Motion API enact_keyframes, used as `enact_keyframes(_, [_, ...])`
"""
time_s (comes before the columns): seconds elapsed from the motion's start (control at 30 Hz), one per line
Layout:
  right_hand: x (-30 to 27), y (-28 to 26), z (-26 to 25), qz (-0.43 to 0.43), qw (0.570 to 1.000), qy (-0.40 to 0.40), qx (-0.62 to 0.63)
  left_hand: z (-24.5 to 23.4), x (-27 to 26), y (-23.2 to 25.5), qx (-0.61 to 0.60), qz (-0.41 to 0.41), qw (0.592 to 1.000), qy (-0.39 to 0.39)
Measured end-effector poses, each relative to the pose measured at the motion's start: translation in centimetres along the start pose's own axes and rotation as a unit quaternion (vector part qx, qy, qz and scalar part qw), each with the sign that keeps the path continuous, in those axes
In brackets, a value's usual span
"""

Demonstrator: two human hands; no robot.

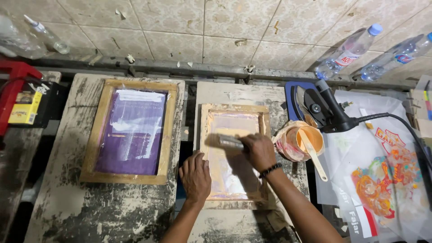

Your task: The person uses a squeegee to spread orange ink across a screen printing frame. They then use a wooden stick to scrape excess ink from the squeegee and apply more ink to the screen before continuing to spread it evenly.

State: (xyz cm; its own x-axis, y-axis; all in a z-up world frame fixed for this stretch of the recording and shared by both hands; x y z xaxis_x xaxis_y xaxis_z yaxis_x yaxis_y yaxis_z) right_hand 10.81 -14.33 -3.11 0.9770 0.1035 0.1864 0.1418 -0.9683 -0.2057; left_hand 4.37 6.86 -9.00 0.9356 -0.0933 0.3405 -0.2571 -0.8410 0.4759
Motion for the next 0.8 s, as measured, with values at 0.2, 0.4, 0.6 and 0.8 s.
enact_keyframes(0.2, [6.0,2.9,5.2,0.022,0.996,-0.078,-0.029,0.0,0.0,0.0,-0.002,-0.011,1.000,-0.013])
enact_keyframes(0.4, [-0.4,-0.2,3.0,-0.038,0.994,-0.106,0.017,-0.5,0.0,0.6,0.021,0.012,1.000,0.009])
enact_keyframes(0.6, [-1.6,-0.9,1.0,-0.021,0.989,-0.146,0.031,-0.6,-0.2,0.9,0.025,-0.010,0.999,-0.029])
enact_keyframes(0.8, [1.2,0.7,5.4,-0.020,0.998,0.029,-0.042,0.8,-0.9,0.8,0.030,0.001,0.999,-0.032])
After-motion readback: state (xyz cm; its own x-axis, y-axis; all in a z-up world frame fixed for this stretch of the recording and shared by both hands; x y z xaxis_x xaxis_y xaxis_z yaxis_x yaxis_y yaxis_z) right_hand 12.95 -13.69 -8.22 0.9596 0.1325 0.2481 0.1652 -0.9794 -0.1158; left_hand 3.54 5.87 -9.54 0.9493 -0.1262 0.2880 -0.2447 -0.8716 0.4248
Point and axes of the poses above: each hand's wrist, its own x-axis towards the middle knuckle, its own z-axis out of the palm, y = z × x, the point moved 7 cm from there along x, towards the middle knuckle, and after that the axes turned 11 degrees about z, right-handed, at the moved point
